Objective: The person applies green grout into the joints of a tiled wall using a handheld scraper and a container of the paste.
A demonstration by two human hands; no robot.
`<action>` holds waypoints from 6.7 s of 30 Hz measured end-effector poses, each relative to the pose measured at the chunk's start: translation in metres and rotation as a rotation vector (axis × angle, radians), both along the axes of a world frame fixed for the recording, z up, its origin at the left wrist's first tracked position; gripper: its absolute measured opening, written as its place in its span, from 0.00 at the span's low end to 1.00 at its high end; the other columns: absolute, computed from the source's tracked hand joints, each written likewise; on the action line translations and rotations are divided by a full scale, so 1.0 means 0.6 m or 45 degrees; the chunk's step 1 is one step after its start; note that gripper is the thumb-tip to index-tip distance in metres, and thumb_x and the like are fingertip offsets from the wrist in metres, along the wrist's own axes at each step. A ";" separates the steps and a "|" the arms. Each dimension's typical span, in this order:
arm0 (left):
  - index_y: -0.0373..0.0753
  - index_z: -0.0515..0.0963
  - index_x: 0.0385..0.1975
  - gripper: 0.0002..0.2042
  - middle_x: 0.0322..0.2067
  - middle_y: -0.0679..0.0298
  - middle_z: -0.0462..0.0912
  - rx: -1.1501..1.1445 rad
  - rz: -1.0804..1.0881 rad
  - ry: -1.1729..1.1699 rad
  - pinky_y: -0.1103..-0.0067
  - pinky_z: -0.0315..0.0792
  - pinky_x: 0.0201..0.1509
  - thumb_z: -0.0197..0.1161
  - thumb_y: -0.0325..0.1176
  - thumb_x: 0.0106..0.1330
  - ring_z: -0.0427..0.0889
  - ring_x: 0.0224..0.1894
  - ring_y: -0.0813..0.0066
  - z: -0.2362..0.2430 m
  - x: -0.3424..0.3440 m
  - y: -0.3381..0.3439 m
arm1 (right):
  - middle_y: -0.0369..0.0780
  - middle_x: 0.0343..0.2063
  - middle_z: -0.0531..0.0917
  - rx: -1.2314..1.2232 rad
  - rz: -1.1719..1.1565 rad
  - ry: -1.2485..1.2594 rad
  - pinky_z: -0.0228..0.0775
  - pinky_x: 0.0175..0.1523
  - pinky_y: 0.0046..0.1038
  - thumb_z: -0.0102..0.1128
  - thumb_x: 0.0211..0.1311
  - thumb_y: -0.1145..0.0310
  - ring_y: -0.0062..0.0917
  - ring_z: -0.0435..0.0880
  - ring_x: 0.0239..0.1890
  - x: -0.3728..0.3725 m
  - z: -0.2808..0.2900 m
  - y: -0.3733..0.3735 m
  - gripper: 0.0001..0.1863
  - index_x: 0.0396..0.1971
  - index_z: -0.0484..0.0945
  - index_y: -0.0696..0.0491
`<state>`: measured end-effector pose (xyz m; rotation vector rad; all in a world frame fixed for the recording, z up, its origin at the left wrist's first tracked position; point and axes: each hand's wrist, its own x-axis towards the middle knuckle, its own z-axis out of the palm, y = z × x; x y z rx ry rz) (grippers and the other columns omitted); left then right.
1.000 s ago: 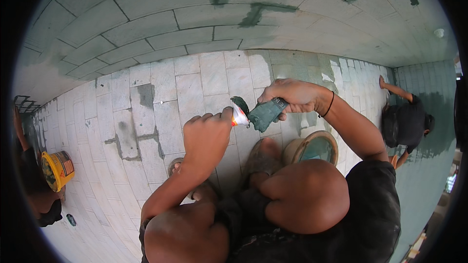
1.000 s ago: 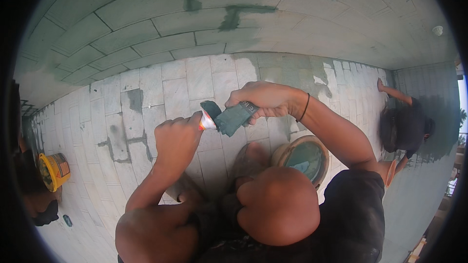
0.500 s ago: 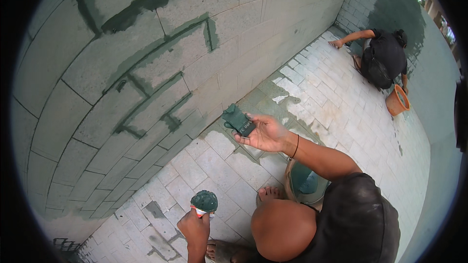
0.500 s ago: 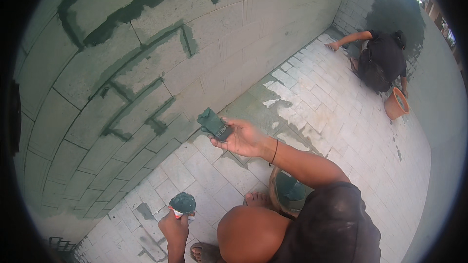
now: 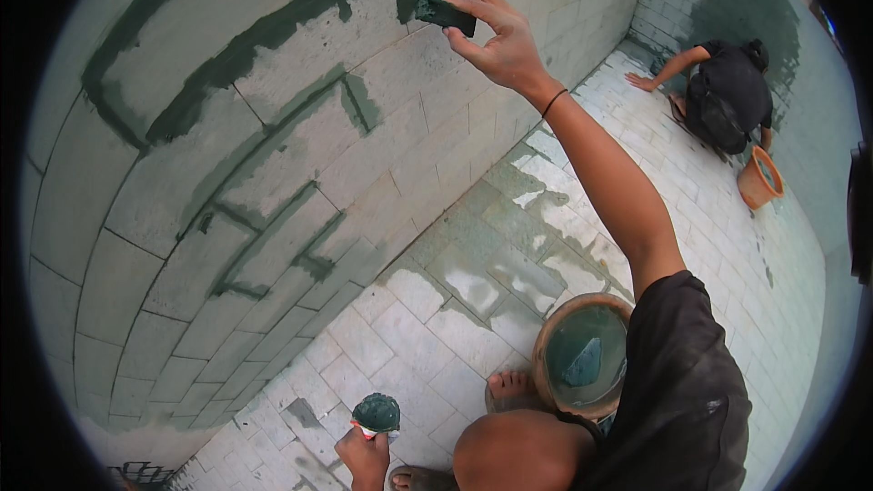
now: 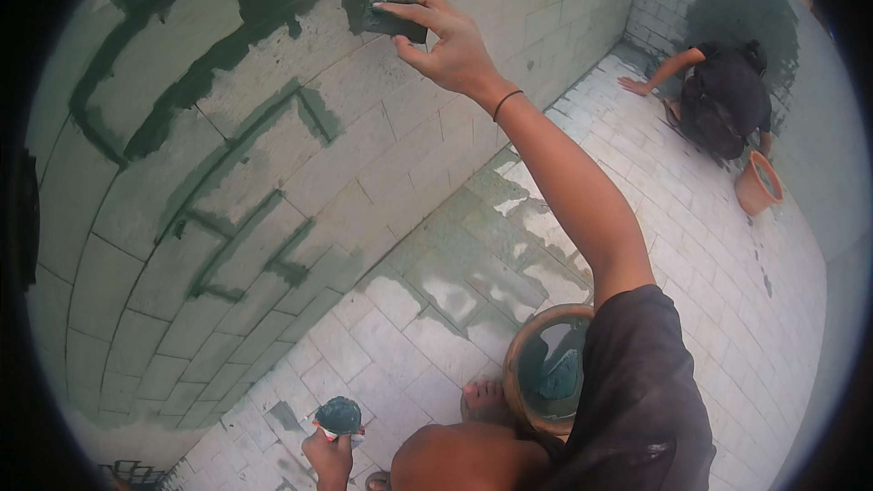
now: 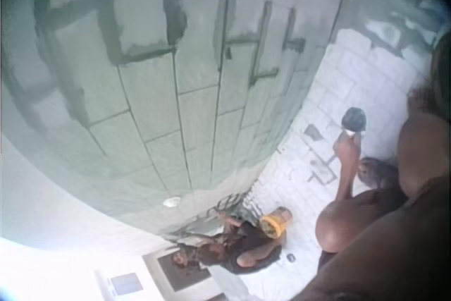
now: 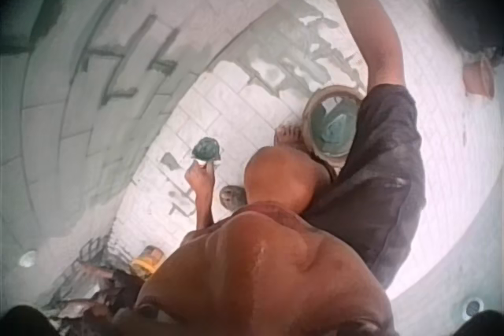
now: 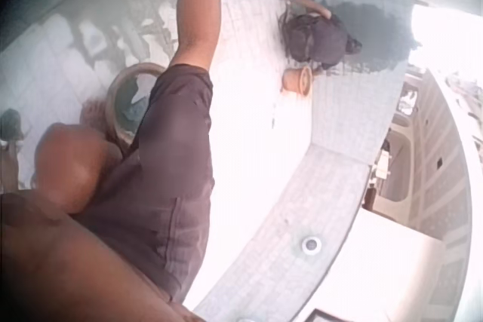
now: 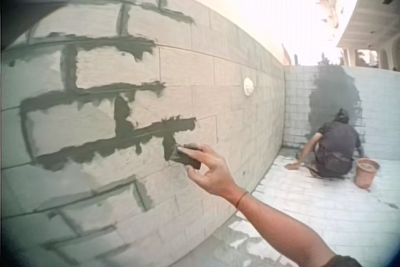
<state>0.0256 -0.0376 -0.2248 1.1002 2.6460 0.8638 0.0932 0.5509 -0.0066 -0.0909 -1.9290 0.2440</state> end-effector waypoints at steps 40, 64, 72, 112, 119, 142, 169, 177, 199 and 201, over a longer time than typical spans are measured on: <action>0.35 0.75 0.18 0.15 0.16 0.49 0.78 -0.092 -0.064 0.110 0.58 0.71 0.25 0.75 0.37 0.49 0.79 0.21 0.43 -0.010 -0.009 0.025 | 0.38 0.53 0.82 0.601 -0.459 0.005 0.77 0.58 0.31 0.65 0.58 0.69 0.30 0.80 0.53 -0.032 0.071 -0.006 0.20 0.52 0.87 0.37; 0.35 0.77 0.21 0.12 0.19 0.49 0.79 -0.106 -0.050 0.029 0.59 0.72 0.28 0.74 0.35 0.50 0.80 0.23 0.45 0.010 -0.002 0.024 | 0.33 0.51 0.83 0.540 -0.499 -0.033 0.80 0.55 0.29 0.66 0.58 0.71 0.27 0.80 0.54 -0.028 0.007 0.026 0.20 0.49 0.87 0.34; 0.35 0.77 0.22 0.13 0.19 0.49 0.79 -0.114 -0.082 0.022 0.59 0.72 0.27 0.75 0.35 0.50 0.80 0.23 0.45 0.013 -0.002 0.035 | 0.33 0.51 0.83 0.516 -0.429 -0.049 0.80 0.55 0.29 0.67 0.57 0.71 0.28 0.80 0.54 -0.036 0.014 -0.010 0.20 0.49 0.88 0.34; 0.36 0.78 0.21 0.12 0.19 0.50 0.80 -0.148 -0.066 0.031 0.60 0.72 0.27 0.75 0.35 0.50 0.80 0.22 0.45 0.016 -0.001 0.022 | 0.44 0.40 0.84 0.011 -0.411 0.153 0.75 0.47 0.29 0.68 0.53 0.58 0.33 0.82 0.43 -0.033 0.014 -0.049 0.23 0.50 0.87 0.50; 0.36 0.77 0.21 0.12 0.19 0.50 0.80 -0.114 -0.069 0.016 0.60 0.72 0.26 0.74 0.34 0.50 0.80 0.22 0.45 0.020 0.001 0.030 | 0.50 0.37 0.83 -0.115 -0.272 0.241 0.77 0.47 0.33 0.70 0.52 0.67 0.38 0.84 0.39 -0.064 0.085 -0.084 0.20 0.44 0.86 0.62; 0.36 0.78 0.22 0.12 0.19 0.50 0.81 -0.154 -0.065 0.021 0.61 0.73 0.28 0.75 0.34 0.51 0.81 0.23 0.46 0.038 0.011 0.010 | 0.38 0.38 0.80 -0.626 -0.056 -0.251 0.74 0.43 0.23 0.69 0.59 0.63 0.21 0.80 0.37 -0.013 -0.057 -0.105 0.22 0.53 0.84 0.54; 0.35 0.78 0.22 0.10 0.19 0.50 0.80 -0.057 -0.083 -0.033 0.61 0.74 0.27 0.72 0.33 0.50 0.81 0.23 0.46 0.030 0.004 0.006 | 0.44 0.38 0.76 -0.399 -0.248 0.108 0.73 0.44 0.32 0.69 0.56 0.65 0.35 0.77 0.40 -0.131 -0.126 -0.194 0.20 0.50 0.86 0.50; 0.35 0.78 0.21 0.10 0.19 0.50 0.80 -0.031 -0.076 -0.024 0.61 0.73 0.27 0.72 0.33 0.50 0.81 0.22 0.46 0.037 0.008 0.003 | 0.47 0.39 0.78 -0.270 -0.214 0.222 0.74 0.44 0.33 0.69 0.54 0.63 0.38 0.79 0.38 -0.122 -0.065 -0.200 0.20 0.49 0.87 0.50; 0.35 0.77 0.21 0.12 0.19 0.50 0.80 -0.091 -0.078 -0.016 0.60 0.73 0.27 0.74 0.34 0.49 0.81 0.22 0.46 0.033 0.010 0.002 | 0.47 0.39 0.78 -0.420 -0.288 0.075 0.73 0.44 0.33 0.68 0.54 0.63 0.36 0.78 0.42 -0.096 -0.094 -0.162 0.20 0.48 0.87 0.49; 0.35 0.77 0.21 0.12 0.19 0.50 0.80 -0.079 -0.085 -0.027 0.60 0.73 0.26 0.74 0.34 0.49 0.81 0.22 0.46 0.035 0.012 0.005 | 0.47 0.39 0.79 -0.440 -0.251 0.120 0.73 0.44 0.33 0.67 0.54 0.63 0.37 0.79 0.41 -0.090 -0.075 -0.166 0.20 0.48 0.88 0.50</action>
